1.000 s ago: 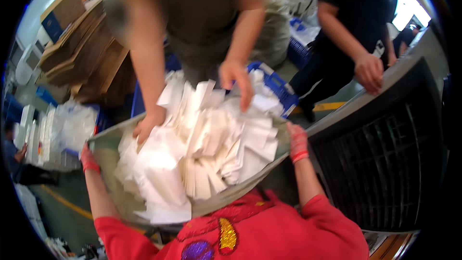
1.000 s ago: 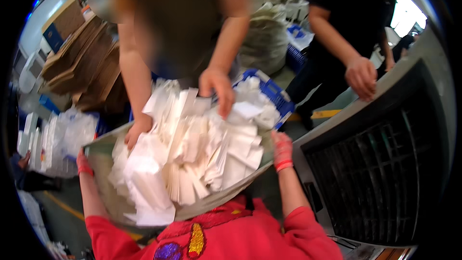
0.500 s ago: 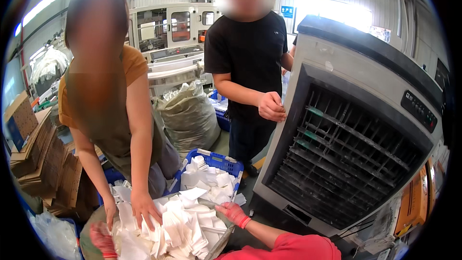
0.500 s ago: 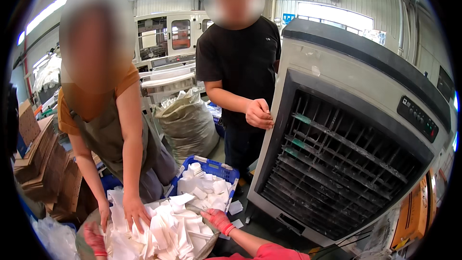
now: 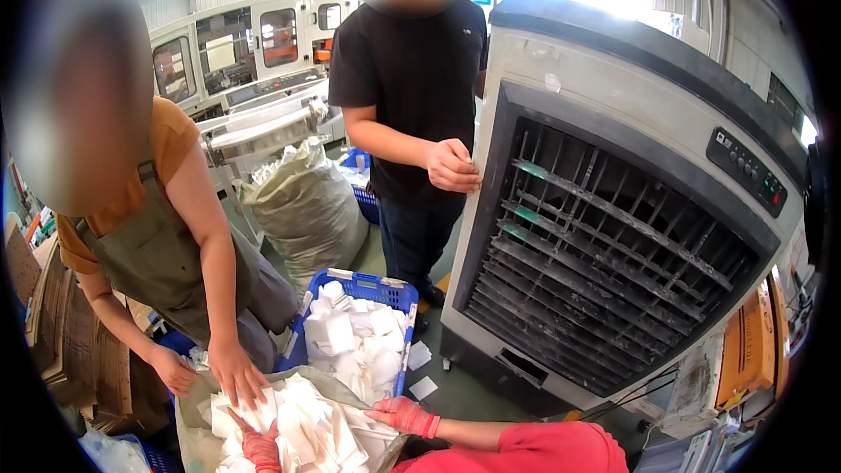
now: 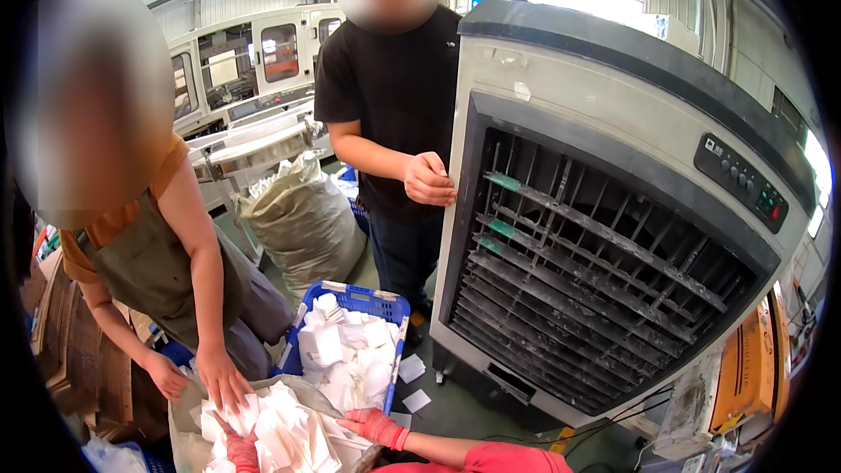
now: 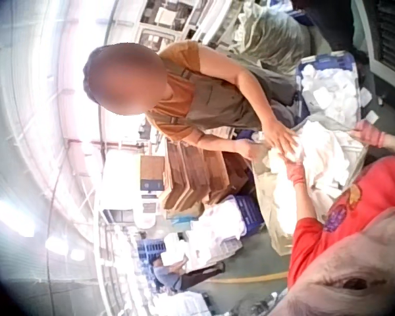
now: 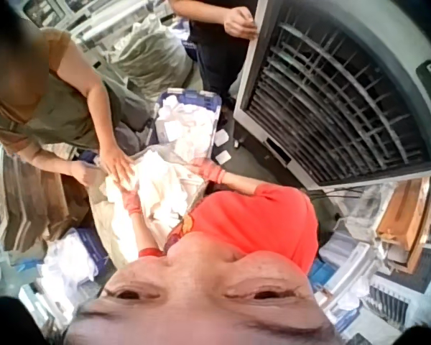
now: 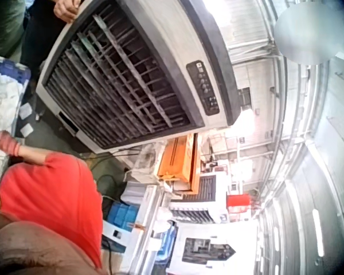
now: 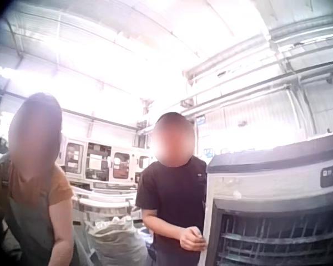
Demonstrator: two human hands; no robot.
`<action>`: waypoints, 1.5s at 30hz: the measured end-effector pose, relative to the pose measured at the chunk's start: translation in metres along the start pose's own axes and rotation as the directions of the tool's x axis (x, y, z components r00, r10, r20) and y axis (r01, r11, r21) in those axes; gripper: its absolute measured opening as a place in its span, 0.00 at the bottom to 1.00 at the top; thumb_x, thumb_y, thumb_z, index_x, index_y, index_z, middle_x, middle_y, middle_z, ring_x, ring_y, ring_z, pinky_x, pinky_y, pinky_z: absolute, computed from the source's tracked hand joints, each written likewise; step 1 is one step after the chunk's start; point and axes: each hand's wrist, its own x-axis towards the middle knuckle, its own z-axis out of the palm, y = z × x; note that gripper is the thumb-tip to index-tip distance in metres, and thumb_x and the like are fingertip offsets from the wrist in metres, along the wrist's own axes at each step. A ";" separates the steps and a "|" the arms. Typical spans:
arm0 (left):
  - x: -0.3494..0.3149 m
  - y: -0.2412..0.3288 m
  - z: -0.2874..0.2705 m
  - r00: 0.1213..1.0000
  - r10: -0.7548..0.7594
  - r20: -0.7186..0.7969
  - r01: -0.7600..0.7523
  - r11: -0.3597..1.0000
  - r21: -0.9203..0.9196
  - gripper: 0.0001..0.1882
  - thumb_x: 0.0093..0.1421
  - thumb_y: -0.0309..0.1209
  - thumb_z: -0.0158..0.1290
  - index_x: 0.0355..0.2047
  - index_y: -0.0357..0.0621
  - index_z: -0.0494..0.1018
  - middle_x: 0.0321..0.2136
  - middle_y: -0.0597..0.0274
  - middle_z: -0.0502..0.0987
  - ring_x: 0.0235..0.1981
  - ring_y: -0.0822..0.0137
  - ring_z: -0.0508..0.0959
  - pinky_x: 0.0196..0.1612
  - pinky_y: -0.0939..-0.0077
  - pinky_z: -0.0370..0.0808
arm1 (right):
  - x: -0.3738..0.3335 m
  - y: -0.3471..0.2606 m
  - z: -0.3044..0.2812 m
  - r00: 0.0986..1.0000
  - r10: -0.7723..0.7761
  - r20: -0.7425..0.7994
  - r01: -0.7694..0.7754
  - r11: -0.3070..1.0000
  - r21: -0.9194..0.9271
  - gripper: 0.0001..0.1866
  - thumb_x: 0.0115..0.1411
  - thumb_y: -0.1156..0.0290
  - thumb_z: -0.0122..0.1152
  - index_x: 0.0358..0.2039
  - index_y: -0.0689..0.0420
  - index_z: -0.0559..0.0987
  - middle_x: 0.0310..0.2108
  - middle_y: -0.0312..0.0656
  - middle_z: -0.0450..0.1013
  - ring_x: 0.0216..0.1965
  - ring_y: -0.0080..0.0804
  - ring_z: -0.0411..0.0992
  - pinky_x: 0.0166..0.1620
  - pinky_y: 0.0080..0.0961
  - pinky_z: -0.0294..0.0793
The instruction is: The person picks up boxes from a blue basket and a green bag, organizes them onto a work surface, and places items back into the bag with another person.
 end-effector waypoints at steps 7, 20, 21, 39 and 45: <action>-0.050 0.052 0.017 0.987 0.063 0.145 -0.148 0.681 0.718 0.47 0.38 0.60 0.48 0.54 0.48 0.47 0.30 0.54 0.73 0.31 0.59 0.72 0.33 0.68 0.66 | 0.002 0.013 0.008 0.978 0.141 0.152 -0.151 0.987 0.056 0.16 0.50 0.59 0.51 0.26 0.61 0.70 0.20 0.37 0.66 0.24 0.19 0.60 0.33 0.15 0.62; -0.100 0.123 0.090 0.812 -0.164 0.560 -0.422 0.498 0.758 0.42 0.36 0.63 0.45 0.52 0.64 0.52 0.48 0.59 0.59 0.52 0.58 0.54 0.48 0.39 0.45 | 0.014 0.018 0.023 0.916 0.267 0.300 -0.400 0.537 0.743 0.06 0.53 0.67 0.48 0.28 0.55 0.70 0.24 0.24 0.62 0.29 0.09 0.58 0.34 0.08 0.57; -0.101 0.123 0.094 0.807 -0.200 0.556 -0.424 0.460 0.780 0.42 0.36 0.63 0.45 0.52 0.64 0.52 0.49 0.59 0.58 0.52 0.58 0.52 0.48 0.39 0.45 | 0.013 0.018 0.023 0.932 0.232 0.279 -0.363 0.635 0.682 0.06 0.53 0.67 0.47 0.28 0.55 0.70 0.24 0.24 0.62 0.29 0.09 0.59 0.34 0.08 0.58; 0.031 0.028 0.188 0.698 -0.286 0.657 -0.516 0.435 0.738 0.33 0.43 0.54 0.44 0.47 0.50 0.54 0.48 0.56 0.54 0.48 0.54 0.51 0.46 0.52 0.52 | -0.028 0.001 -0.041 0.799 0.410 0.440 -0.601 0.580 0.550 0.06 0.51 0.67 0.47 0.22 0.54 0.69 0.19 0.31 0.64 0.21 0.21 0.62 0.26 0.18 0.61; 0.088 -0.011 0.204 0.730 -0.250 0.636 -0.485 0.465 0.740 0.29 0.45 0.51 0.45 0.43 0.47 0.59 0.44 0.54 0.59 0.44 0.55 0.57 0.44 0.57 0.56 | -0.042 0.015 -0.046 0.823 0.465 0.326 -0.565 0.605 0.561 0.05 0.51 0.69 0.47 0.23 0.56 0.69 0.20 0.31 0.65 0.24 0.20 0.63 0.28 0.17 0.62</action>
